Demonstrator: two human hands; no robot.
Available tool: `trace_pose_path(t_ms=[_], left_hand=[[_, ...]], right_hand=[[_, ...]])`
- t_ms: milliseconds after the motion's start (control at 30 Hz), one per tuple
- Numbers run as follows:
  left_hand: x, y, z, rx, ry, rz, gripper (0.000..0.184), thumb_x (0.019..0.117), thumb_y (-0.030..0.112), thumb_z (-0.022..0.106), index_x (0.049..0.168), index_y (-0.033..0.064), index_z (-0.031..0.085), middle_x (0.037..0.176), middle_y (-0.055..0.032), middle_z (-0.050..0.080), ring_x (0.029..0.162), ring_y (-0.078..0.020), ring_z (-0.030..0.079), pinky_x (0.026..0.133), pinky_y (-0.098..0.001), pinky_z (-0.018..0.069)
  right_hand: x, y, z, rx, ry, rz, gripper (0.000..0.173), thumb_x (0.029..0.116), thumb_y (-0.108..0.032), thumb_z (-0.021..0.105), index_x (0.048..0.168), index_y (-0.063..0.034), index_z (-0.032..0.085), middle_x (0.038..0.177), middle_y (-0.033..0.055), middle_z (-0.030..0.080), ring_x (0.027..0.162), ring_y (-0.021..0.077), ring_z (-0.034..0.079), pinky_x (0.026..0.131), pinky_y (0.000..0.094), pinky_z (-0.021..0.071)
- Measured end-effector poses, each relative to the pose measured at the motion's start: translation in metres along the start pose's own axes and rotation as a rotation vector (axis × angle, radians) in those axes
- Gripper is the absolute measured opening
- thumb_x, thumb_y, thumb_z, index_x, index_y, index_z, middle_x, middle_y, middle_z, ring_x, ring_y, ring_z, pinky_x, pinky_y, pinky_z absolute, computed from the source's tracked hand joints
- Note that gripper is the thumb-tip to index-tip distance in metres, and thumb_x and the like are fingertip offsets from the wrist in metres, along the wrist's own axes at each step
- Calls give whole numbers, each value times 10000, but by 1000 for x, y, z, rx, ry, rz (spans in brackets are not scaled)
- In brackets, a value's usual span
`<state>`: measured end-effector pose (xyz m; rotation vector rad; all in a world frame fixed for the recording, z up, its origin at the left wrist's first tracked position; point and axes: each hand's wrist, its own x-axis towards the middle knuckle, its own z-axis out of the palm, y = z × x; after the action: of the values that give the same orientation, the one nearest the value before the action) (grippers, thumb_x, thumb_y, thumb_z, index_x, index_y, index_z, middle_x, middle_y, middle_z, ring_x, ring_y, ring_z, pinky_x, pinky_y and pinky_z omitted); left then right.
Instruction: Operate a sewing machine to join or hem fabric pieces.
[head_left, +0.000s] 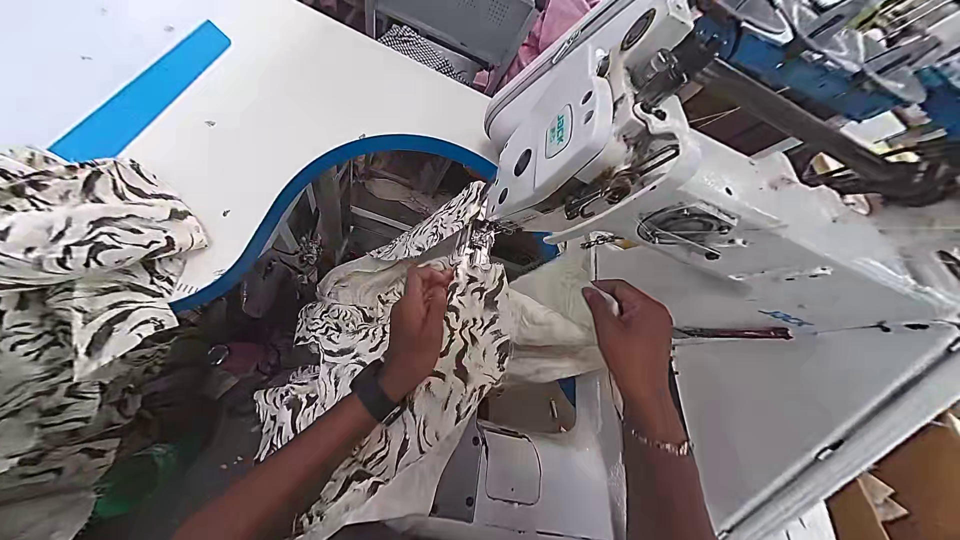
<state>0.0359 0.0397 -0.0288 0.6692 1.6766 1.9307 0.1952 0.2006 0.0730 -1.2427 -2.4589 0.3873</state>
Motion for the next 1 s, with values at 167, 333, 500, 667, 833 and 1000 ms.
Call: trace_pose_path(t_ms=[167,333,500,667,833,1000], left_hand=[[15,26,1,675,-292,7,592,1072,337,500,1578,70,351,1066,-227,701,865,-389,702,764,-585,543],[10,35,-2,908,-413,69,658,1078,325,475,1635,73,232,707,-156,651,689,-388,652,663,-554,513],[35,21,-24,791,-442,350,595,974,402,675,1376,-16,545,1176,-217,684,946,-364,717,790,-550,575],[12,25,-15,985,-404,539,306,952,47,625,1247,-18,673,1477,-284,503,1246,-449,596,933,-536,543],[20,15,-15,897,-426,543,345,1035,91,477,1318,-59,606,1488,-227,536,1388,-367,525,1147,-544,399],[22,13,-18,963,-417,648,326,942,19,536,1237,-28,667,1433,-229,580,1370,-396,529,1069,-559,461]], right_hand=[[-32,-31,64,286,97,-436,188,927,-107,625,910,-4,780,1013,146,776,927,187,749,806,300,590],[-29,-18,69,468,-70,-434,176,924,-107,608,877,-15,750,1279,114,717,1073,91,708,892,242,548],[-30,-25,74,652,-84,-346,129,896,-74,607,810,-11,680,1377,127,654,1192,75,642,964,240,518],[-38,-29,74,515,-129,-396,161,885,-122,601,785,-35,692,1443,108,612,1099,142,685,862,356,548],[-34,-28,65,405,-265,-452,170,839,-147,581,745,-14,630,1470,168,573,960,197,686,736,372,523],[-34,-27,66,426,-290,-456,163,836,-158,585,736,-31,608,1475,197,558,942,138,690,706,288,529]])
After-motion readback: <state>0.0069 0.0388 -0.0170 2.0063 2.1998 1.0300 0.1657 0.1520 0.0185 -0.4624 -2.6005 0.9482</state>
